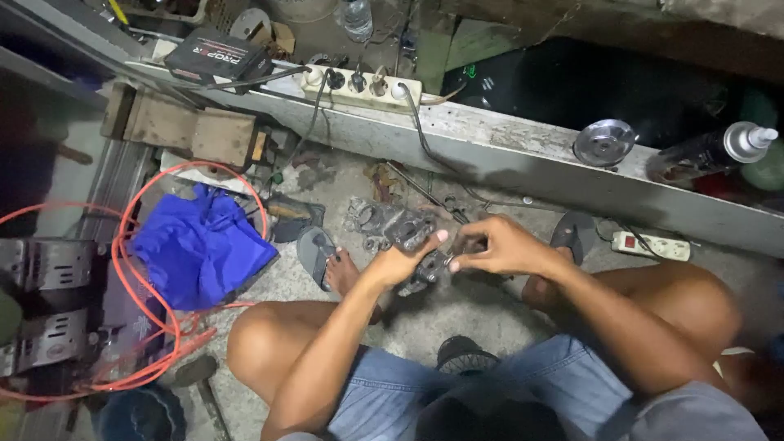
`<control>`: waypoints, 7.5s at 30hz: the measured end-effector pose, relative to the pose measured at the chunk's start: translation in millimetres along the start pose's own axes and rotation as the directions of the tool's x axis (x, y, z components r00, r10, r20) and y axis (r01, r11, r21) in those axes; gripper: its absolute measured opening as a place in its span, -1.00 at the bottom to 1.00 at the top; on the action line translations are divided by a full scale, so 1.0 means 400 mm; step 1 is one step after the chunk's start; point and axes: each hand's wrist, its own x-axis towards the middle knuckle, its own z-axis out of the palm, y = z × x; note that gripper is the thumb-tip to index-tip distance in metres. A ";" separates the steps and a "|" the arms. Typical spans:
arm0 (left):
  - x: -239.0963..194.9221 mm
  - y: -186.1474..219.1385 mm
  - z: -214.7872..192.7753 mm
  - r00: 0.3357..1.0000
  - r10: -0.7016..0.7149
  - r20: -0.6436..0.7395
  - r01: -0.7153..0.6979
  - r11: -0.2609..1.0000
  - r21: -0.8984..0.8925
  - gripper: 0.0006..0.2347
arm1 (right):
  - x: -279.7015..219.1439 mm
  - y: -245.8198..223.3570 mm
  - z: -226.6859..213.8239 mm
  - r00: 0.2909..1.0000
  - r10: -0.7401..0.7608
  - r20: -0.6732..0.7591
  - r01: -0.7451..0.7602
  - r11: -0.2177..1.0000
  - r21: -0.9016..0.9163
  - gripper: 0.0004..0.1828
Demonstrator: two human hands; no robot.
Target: Disassembling and inspecting a motorcycle carburetor to clean or repair internal components.
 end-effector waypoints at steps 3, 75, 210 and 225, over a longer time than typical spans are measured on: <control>-0.014 -0.072 -0.029 0.997 -0.074 -0.024 0.074 0.997 -0.005 -0.37 | -0.014 0.046 0.026 0.993 -0.114 -0.026 0.108 0.980 -0.169 -0.77; -0.031 0.023 -0.037 0.901 -0.433 0.014 0.238 0.468 -0.851 -0.32 | 0.025 0.005 0.048 0.644 -0.742 -0.184 0.690 0.668 -0.279 -0.72; -0.028 -0.070 -0.029 0.911 -0.409 -0.045 0.201 0.539 -0.818 -0.63 | -0.027 -0.129 0.036 0.786 -0.499 -0.365 0.488 0.863 -0.131 -0.84; -0.018 -0.071 -0.001 0.936 -0.350 0.022 0.210 0.508 -0.835 -0.62 | -0.045 -0.088 0.018 0.784 -0.580 -0.221 0.569 0.814 -0.116 -0.95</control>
